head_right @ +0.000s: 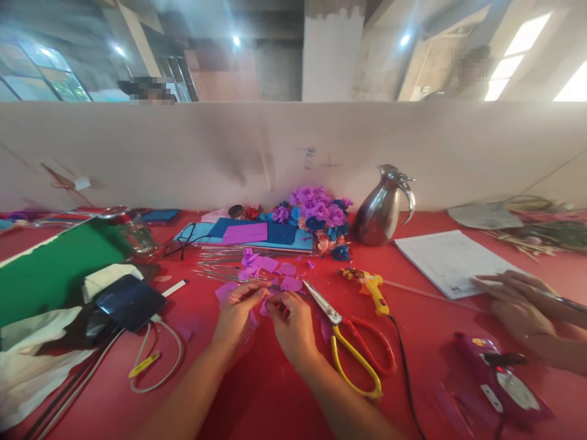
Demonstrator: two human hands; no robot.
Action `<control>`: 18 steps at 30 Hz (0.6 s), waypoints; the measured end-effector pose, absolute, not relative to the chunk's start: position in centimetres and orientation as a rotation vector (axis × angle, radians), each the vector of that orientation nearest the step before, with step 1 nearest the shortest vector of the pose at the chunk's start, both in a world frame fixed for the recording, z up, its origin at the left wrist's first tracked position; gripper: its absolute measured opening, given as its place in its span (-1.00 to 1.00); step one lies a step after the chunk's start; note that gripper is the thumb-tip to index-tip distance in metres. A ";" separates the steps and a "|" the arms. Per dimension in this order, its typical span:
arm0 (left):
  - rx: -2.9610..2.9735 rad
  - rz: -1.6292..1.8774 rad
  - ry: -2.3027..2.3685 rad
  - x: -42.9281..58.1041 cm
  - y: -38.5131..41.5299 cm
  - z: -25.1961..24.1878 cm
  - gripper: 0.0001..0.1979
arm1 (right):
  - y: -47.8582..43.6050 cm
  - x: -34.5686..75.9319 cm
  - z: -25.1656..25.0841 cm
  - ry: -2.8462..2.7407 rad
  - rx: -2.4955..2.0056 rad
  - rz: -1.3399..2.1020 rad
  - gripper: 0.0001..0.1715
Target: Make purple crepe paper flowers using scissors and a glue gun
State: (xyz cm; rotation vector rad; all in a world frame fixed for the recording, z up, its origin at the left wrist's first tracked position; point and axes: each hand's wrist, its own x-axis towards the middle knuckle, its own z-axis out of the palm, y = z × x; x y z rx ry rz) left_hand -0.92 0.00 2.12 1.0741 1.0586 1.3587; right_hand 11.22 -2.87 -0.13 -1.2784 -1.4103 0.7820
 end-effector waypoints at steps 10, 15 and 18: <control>0.797 1.519 1.085 -1.9 1.1 1.5 -0.73 | -2.9 11.6 0.5 -1.393 -1.277 0.829 -0.83; 0.954 1.441 1.193 -1.8 1.1 2.1 -0.72 | -2.3 11.5 0.5 -1.231 -1.276 0.876 -0.81; 1.115 1.354 1.174 -1.4 0.7 2.2 -0.73 | -2.1 11.4 0.3 -1.212 -1.292 0.830 -0.72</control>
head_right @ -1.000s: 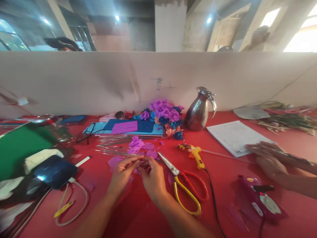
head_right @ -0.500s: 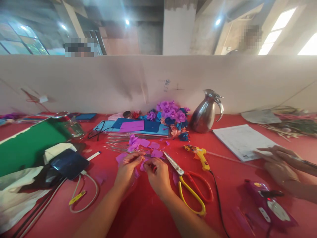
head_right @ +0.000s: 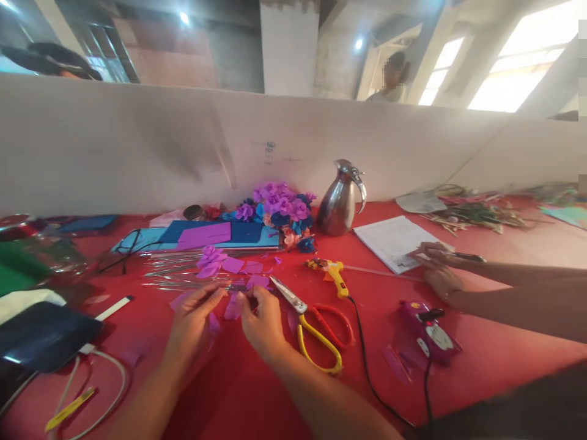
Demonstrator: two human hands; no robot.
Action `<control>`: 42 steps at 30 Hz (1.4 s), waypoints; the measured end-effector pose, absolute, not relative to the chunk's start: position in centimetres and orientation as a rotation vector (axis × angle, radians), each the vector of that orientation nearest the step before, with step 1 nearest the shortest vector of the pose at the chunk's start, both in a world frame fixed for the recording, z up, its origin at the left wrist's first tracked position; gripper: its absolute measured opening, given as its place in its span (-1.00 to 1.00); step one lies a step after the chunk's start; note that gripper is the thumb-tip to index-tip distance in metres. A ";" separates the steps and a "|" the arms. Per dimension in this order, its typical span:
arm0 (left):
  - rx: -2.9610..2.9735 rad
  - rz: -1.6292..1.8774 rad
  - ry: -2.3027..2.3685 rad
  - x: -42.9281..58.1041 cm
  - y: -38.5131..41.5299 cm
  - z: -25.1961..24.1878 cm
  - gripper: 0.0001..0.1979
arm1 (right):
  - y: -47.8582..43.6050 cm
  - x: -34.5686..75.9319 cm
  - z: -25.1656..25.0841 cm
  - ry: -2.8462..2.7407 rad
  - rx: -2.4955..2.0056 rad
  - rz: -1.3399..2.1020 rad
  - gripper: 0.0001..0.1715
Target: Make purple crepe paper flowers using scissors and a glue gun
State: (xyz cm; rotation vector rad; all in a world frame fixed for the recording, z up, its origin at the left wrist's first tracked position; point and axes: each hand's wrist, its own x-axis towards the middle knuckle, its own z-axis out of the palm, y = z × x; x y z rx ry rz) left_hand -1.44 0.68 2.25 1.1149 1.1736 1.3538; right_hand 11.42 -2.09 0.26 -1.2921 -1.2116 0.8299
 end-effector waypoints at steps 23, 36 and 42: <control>1.201 1.273 1.208 -0.5 0.8 1.7 -0.66 | -1.8 10.9 -0.5 -1.135 -1.181 0.888 -0.82; 1.156 1.284 1.306 -1.2 0.8 0.3 -0.74 | -2.0 11.0 0.5 -1.293 -1.286 0.783 -0.92; 0.968 1.427 1.157 -1.1 1.1 0.3 -0.78 | -2.2 11.1 0.7 -1.385 -1.324 0.718 -0.84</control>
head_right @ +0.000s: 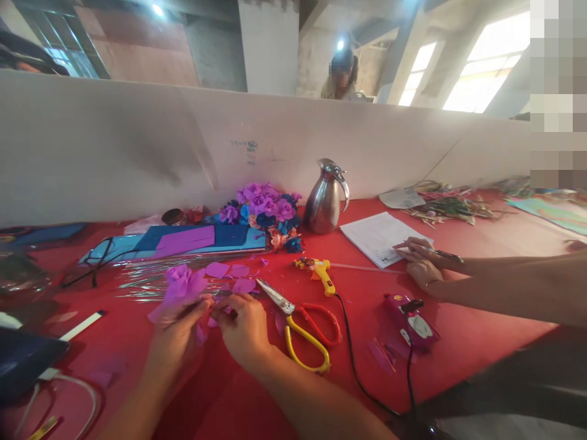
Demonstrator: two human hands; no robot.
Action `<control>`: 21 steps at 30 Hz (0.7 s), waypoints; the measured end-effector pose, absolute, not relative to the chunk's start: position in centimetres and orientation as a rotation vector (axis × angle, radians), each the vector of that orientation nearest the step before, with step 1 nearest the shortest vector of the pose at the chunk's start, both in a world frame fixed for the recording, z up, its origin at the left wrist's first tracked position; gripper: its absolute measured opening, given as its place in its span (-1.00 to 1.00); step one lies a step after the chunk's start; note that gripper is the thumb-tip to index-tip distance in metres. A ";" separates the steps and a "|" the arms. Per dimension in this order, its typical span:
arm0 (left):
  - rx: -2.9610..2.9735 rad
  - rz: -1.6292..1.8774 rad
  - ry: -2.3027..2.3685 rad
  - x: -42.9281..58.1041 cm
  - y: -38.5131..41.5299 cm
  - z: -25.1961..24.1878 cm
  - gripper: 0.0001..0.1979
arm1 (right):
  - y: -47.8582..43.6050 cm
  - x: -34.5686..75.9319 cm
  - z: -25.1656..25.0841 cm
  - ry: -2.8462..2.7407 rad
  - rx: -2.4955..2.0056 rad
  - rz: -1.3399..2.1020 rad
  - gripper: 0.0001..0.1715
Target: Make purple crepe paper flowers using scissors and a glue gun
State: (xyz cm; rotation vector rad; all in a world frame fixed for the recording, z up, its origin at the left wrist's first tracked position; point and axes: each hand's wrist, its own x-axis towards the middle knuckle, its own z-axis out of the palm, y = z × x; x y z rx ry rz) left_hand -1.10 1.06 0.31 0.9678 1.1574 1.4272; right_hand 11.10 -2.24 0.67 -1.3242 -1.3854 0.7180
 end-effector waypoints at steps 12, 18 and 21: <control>0.801 1.593 1.131 -2.6 2.1 1.6 -0.78 | -2.1 11.2 0.8 -1.182 -1.342 0.893 -0.87; 0.951 1.439 1.241 -2.2 1.5 1.2 -0.66 | -2.2 11.1 0.6 -1.225 -1.314 0.845 -0.54; 1.049 1.328 1.243 -1.9 1.3 0.9 -0.63 | -2.3 11.1 0.8 -1.250 -1.232 0.781 -0.87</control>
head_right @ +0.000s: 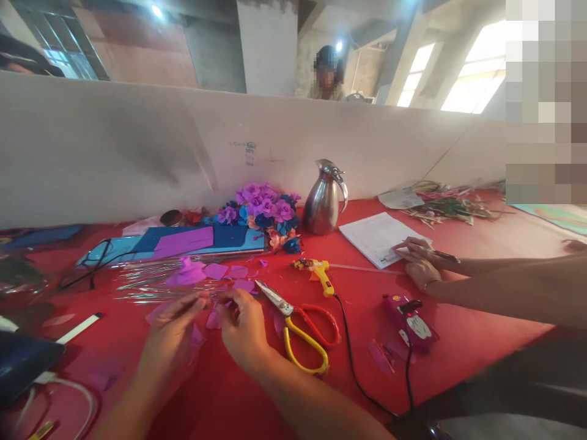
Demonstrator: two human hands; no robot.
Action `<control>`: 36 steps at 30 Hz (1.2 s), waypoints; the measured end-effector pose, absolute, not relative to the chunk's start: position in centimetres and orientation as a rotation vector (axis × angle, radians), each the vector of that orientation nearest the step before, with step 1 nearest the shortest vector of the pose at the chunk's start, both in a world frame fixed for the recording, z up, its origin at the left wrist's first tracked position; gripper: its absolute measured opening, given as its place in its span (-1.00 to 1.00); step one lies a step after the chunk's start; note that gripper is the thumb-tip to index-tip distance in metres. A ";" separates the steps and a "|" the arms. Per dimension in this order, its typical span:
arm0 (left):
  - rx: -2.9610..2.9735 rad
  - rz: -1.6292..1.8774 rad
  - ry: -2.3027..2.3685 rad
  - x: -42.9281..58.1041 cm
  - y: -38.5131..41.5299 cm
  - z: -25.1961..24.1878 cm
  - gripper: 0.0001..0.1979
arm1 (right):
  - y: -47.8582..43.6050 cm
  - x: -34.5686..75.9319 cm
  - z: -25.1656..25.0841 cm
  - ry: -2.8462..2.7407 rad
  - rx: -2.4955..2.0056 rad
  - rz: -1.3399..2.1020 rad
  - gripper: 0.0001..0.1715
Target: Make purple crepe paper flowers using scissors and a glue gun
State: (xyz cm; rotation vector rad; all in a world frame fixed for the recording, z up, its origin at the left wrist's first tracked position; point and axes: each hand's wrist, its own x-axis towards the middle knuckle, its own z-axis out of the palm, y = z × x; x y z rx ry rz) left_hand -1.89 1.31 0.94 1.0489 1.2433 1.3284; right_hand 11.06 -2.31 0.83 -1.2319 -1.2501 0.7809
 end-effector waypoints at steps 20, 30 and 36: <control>1.146 1.281 1.171 -2.2 1.4 -0.6 -0.66 | -2.3 10.7 0.7 -1.284 -1.229 0.787 -0.76; 1.127 1.319 1.097 -1.7 1.3 -0.8 -0.70 | -2.2 10.8 0.7 -1.375 -1.322 0.728 -0.69; 1.144 1.342 1.104 -1.6 0.9 0.5 -0.70 | -2.5 10.9 0.9 -1.375 -1.294 0.781 -0.68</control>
